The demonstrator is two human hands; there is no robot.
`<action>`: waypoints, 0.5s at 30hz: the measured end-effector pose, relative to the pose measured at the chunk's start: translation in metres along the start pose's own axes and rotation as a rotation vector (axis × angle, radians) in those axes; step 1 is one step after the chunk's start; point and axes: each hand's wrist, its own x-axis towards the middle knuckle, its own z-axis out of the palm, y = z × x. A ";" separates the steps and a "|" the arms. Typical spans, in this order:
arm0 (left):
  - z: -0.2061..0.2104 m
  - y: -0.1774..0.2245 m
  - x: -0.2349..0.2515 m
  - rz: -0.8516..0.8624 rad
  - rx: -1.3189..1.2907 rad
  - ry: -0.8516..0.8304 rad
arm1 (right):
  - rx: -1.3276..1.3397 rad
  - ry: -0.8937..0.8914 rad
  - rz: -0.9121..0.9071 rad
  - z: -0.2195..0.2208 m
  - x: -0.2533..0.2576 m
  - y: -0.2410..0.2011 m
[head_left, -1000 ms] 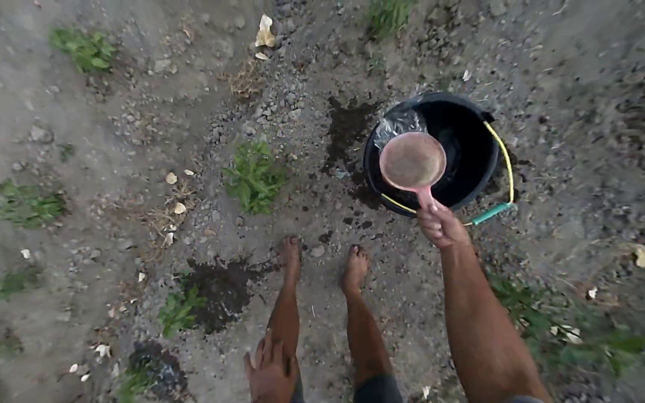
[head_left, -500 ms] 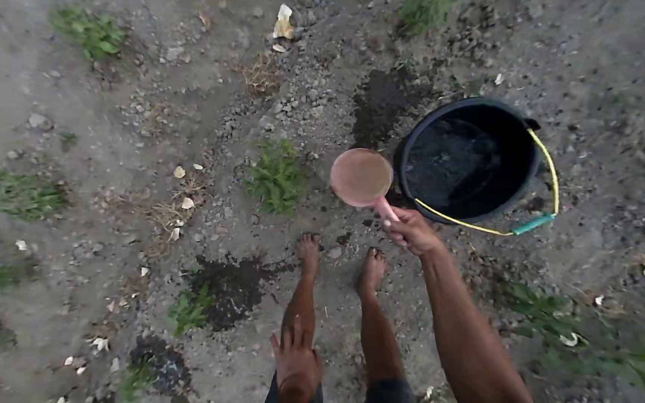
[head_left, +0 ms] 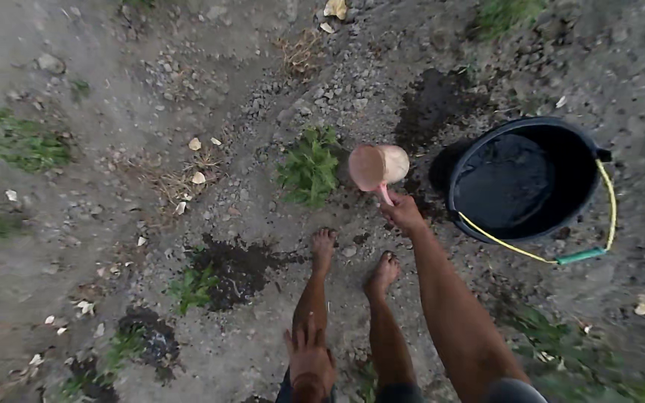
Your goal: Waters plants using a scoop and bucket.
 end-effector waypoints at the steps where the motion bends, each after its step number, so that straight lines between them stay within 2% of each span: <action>1: -0.001 -0.001 0.000 0.005 0.001 -0.006 | -0.041 0.026 -0.007 0.002 -0.002 0.002; 5: -0.005 -0.004 0.001 0.016 0.009 -0.023 | -0.180 0.094 -0.005 0.004 -0.011 0.010; 15: -0.012 -0.004 0.001 0.024 0.042 -0.032 | -0.444 0.113 0.116 0.036 -0.053 0.017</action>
